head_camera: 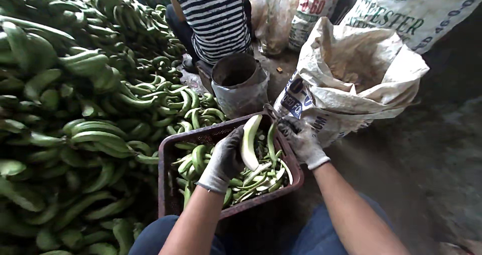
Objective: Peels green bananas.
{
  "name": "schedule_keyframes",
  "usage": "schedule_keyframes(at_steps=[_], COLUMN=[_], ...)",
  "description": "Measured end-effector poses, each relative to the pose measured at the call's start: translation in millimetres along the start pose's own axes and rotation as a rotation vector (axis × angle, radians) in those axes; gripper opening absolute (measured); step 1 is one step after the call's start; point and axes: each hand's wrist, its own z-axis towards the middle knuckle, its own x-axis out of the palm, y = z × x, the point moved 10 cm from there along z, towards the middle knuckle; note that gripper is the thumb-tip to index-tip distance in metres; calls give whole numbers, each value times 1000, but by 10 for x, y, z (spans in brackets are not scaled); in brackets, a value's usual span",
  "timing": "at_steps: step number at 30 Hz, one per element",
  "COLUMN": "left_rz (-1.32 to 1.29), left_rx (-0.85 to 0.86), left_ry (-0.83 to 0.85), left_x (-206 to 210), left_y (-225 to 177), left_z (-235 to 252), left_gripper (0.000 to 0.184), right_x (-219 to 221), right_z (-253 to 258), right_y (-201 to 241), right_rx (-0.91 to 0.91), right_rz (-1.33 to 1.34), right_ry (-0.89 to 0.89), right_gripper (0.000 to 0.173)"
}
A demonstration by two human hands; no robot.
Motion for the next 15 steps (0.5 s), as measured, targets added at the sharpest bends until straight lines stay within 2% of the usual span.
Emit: schedule_keyframes(at_steps=[3,9,13,15], left_rz=[79,505,732,780], left_rx=[33,121,175,204], left_ry=[-14,5,54,72], left_x=[19,83,143,209], left_y=[-72,-122,-141,-175], left_z=[0,-45,-76,-89], left_gripper=[39,43,42,41], right_x=[-80,-126,-74,-110], right_z=[-117,-326,-126,-2], right_y=[197,454,162,13], right_rx=[-69,-253,-95,-33], right_rz=[58,-50,-159,-135], right_ry=[-27,-48,50,37], right_gripper=[53,56,51,47])
